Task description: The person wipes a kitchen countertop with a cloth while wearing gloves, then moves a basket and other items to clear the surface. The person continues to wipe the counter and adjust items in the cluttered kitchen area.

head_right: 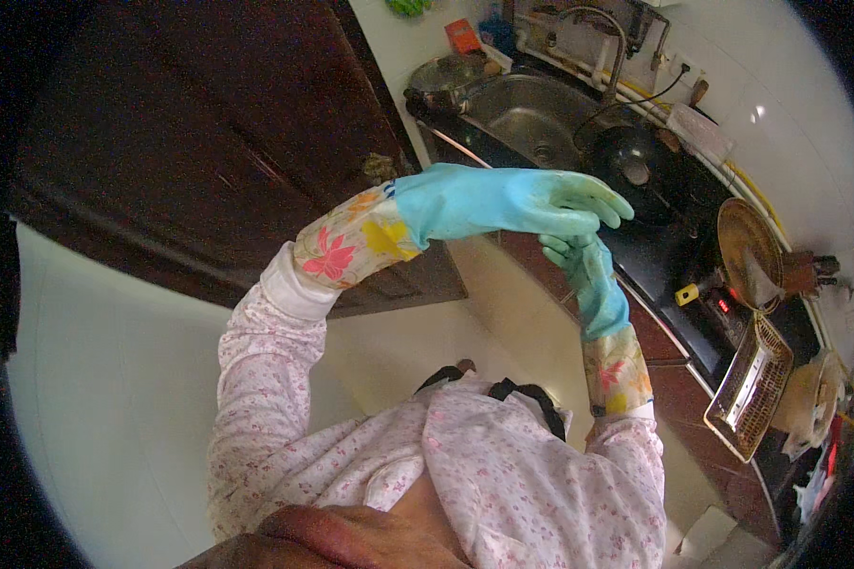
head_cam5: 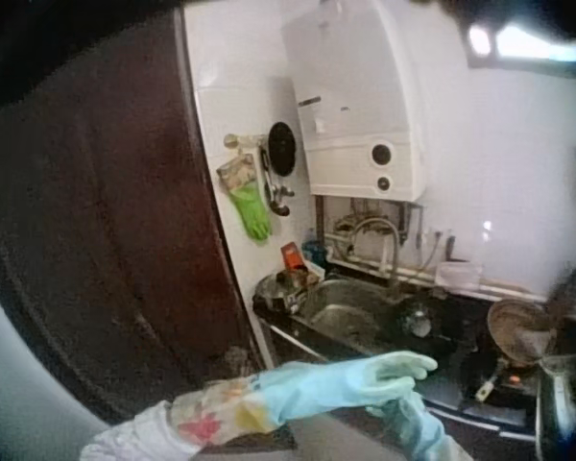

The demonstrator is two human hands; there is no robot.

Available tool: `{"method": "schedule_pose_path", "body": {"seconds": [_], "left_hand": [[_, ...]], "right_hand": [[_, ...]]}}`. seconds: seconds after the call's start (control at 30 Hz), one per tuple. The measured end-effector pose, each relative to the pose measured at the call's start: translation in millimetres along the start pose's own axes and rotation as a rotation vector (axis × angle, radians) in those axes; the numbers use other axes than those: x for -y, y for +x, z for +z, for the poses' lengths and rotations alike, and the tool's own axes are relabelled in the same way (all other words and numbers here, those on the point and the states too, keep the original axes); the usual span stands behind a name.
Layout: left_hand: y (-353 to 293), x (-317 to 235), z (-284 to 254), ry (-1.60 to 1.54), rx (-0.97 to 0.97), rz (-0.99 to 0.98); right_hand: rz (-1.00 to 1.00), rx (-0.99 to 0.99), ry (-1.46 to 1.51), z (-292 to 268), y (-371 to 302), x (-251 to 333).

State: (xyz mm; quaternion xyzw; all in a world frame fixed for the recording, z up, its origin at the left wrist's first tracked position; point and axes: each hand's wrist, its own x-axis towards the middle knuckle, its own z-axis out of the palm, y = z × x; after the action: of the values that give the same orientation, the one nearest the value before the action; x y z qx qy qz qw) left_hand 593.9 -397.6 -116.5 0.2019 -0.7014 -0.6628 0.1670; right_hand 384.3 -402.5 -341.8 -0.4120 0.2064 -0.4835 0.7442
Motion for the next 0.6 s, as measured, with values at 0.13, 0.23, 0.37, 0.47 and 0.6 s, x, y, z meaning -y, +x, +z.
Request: {"method": "schedule_pose_path", "body": {"seconds": [0.13,0.23,0.37,0.47,0.6], "left_hand": [[2.3,28.3,-64.7,0.060,0.066,0.105],[5.8,36.5,-106.2,0.164,0.080,0.146],[24.7,40.9,-168.3,0.238,0.078,0.148],[-12.1,12.7,-202.1,0.257,-0.038,0.067],[-24.1,25.3,-268.4,0.174,-0.015,0.074]], "right_hand": [[0.129,-0.216,0.016,-9.9,11.0,8.2],[0.133,-0.309,-0.013,-14.1,6.8,14.8],[-0.053,-0.351,-0.045,-11.3,9.8,17.8],[0.066,-0.431,0.018,-48.8,50.5,-2.1],[0.018,-0.419,0.052,-24.2,99.5,-6.2]]}}
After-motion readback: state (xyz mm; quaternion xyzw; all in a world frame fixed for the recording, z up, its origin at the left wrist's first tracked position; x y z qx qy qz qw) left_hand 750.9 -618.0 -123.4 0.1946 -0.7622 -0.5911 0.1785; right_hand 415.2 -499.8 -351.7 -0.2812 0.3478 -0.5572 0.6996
